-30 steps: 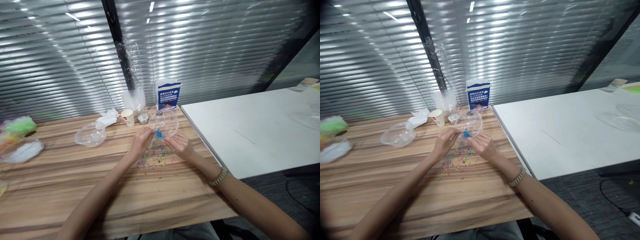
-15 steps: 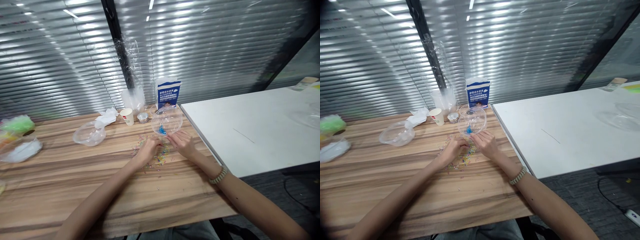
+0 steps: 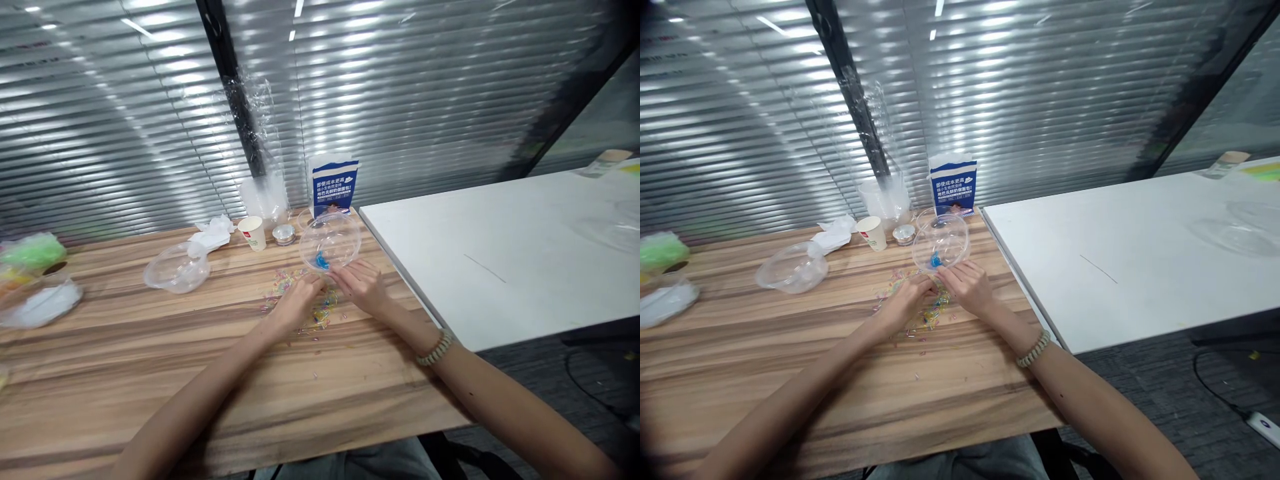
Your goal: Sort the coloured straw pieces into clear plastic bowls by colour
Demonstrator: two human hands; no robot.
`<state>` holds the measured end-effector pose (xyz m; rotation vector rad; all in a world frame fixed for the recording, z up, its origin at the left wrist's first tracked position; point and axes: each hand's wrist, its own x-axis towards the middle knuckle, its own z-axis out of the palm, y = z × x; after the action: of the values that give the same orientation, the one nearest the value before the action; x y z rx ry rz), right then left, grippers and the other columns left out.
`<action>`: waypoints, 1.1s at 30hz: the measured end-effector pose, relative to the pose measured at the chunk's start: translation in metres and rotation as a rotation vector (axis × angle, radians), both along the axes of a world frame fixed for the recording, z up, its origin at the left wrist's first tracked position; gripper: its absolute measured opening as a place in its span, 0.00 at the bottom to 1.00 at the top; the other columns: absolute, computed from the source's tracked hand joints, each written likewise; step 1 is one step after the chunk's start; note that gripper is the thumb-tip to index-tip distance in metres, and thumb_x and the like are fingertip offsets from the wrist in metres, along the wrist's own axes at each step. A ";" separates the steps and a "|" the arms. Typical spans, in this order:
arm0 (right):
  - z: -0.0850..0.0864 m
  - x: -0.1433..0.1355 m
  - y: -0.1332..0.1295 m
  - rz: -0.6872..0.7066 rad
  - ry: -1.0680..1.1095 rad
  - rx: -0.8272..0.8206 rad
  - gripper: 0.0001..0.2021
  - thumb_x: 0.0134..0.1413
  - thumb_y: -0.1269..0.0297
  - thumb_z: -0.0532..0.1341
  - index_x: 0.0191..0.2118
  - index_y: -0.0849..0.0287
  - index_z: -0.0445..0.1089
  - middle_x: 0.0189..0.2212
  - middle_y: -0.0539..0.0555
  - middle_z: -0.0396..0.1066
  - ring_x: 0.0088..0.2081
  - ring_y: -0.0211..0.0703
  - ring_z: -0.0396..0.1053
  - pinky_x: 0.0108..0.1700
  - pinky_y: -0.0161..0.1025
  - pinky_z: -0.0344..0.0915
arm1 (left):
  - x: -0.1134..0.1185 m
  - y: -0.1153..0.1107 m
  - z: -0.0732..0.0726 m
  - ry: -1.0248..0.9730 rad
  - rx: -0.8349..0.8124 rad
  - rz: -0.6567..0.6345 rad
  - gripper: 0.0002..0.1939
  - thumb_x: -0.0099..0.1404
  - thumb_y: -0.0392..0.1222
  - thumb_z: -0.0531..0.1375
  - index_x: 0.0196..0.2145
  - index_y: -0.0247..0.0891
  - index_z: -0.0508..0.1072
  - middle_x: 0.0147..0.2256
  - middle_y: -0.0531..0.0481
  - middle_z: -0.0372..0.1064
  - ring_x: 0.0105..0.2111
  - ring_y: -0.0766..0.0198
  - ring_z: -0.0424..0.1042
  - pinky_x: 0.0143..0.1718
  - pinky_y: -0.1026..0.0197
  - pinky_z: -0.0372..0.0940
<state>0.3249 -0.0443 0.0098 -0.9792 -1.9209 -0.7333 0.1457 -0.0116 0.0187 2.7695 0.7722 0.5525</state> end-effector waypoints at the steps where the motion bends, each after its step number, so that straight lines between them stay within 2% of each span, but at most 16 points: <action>1: 0.000 0.000 0.000 -0.001 -0.002 0.000 0.04 0.58 0.71 0.58 0.35 0.63 0.71 0.25 0.52 0.74 0.26 0.38 0.69 0.31 0.36 0.60 | 0.000 0.000 0.006 -0.038 0.027 -0.014 0.11 0.63 0.27 0.49 0.34 0.35 0.70 0.34 0.47 0.70 0.35 0.63 0.68 0.36 0.62 0.63; 3: 0.000 0.000 -0.001 0.002 -0.008 -0.012 0.05 0.58 0.71 0.58 0.34 0.62 0.71 0.23 0.52 0.73 0.25 0.37 0.69 0.30 0.36 0.60 | -0.001 0.001 0.017 -0.154 0.087 0.011 0.11 0.64 0.28 0.49 0.34 0.35 0.70 0.32 0.48 0.70 0.34 0.63 0.69 0.35 0.62 0.63; 6: 0.000 -0.002 -0.002 0.044 -0.023 -0.033 0.05 0.59 0.70 0.58 0.34 0.62 0.71 0.21 0.51 0.71 0.24 0.36 0.68 0.29 0.36 0.59 | -0.005 0.008 0.028 -0.363 0.131 0.141 0.08 0.64 0.31 0.52 0.33 0.36 0.70 0.30 0.49 0.71 0.32 0.64 0.70 0.35 0.62 0.64; 10: -0.001 -0.006 -0.003 0.106 -0.051 -0.021 0.05 0.58 0.70 0.58 0.35 0.62 0.71 0.22 0.51 0.72 0.26 0.36 0.68 0.30 0.36 0.60 | -0.009 0.016 0.027 -0.471 0.096 0.201 0.03 0.62 0.35 0.57 0.31 0.36 0.71 0.31 0.50 0.71 0.33 0.64 0.70 0.36 0.62 0.65; 14: -0.001 -0.005 -0.003 0.076 -0.052 -0.030 0.05 0.58 0.70 0.58 0.35 0.63 0.71 0.22 0.51 0.72 0.25 0.37 0.68 0.31 0.36 0.60 | -0.007 0.010 0.031 -0.507 0.248 0.191 0.05 0.64 0.39 0.57 0.34 0.35 0.70 0.35 0.46 0.67 0.38 0.63 0.68 0.39 0.61 0.64; 16: -0.001 -0.002 -0.002 0.051 -0.012 -0.028 0.05 0.58 0.71 0.57 0.35 0.62 0.71 0.22 0.51 0.72 0.25 0.37 0.68 0.30 0.37 0.60 | -0.006 0.004 0.036 -0.401 0.294 0.054 0.07 0.66 0.40 0.54 0.33 0.35 0.70 0.32 0.47 0.67 0.34 0.65 0.68 0.36 0.63 0.64; 18: 0.000 0.000 -0.001 0.038 0.038 -0.024 0.04 0.58 0.72 0.58 0.35 0.63 0.71 0.22 0.52 0.72 0.25 0.38 0.68 0.31 0.37 0.59 | -0.005 -0.002 0.039 -0.175 0.290 -0.156 0.10 0.68 0.39 0.51 0.34 0.35 0.70 0.31 0.48 0.68 0.33 0.65 0.68 0.36 0.63 0.63; 20: 0.000 0.001 0.000 0.036 0.065 -0.024 0.03 0.56 0.72 0.60 0.35 0.65 0.71 0.23 0.54 0.72 0.26 0.39 0.68 0.31 0.37 0.59 | -0.004 -0.004 0.038 0.044 0.245 -0.279 0.12 0.69 0.34 0.48 0.34 0.35 0.71 0.33 0.47 0.69 0.34 0.64 0.68 0.38 0.62 0.63; 23: 0.000 0.002 0.000 0.030 0.062 -0.029 0.04 0.56 0.72 0.60 0.36 0.65 0.71 0.23 0.54 0.72 0.26 0.39 0.69 0.32 0.37 0.59 | -0.002 -0.003 0.027 0.192 0.136 -0.271 0.13 0.66 0.29 0.48 0.34 0.35 0.72 0.35 0.46 0.70 0.36 0.62 0.69 0.38 0.61 0.63; 27: -0.001 0.001 0.000 0.008 0.041 -0.047 0.05 0.58 0.70 0.58 0.36 0.61 0.71 0.24 0.52 0.74 0.26 0.38 0.69 0.31 0.37 0.60 | -0.001 0.001 0.012 0.206 0.040 -0.253 0.10 0.64 0.29 0.51 0.34 0.34 0.72 0.37 0.45 0.70 0.37 0.61 0.69 0.38 0.61 0.62; 33: -0.002 0.001 0.001 0.006 0.035 -0.036 0.05 0.59 0.70 0.58 0.35 0.62 0.71 0.24 0.52 0.74 0.26 0.37 0.69 0.31 0.36 0.61 | -0.001 0.003 0.007 0.212 0.010 -0.204 0.10 0.64 0.29 0.51 0.35 0.33 0.72 0.37 0.45 0.70 0.37 0.62 0.69 0.39 0.61 0.63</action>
<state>0.3257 -0.0429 0.0074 -1.0018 -1.9111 -0.6763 0.1446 -0.0087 0.0259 2.9025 0.5170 0.2274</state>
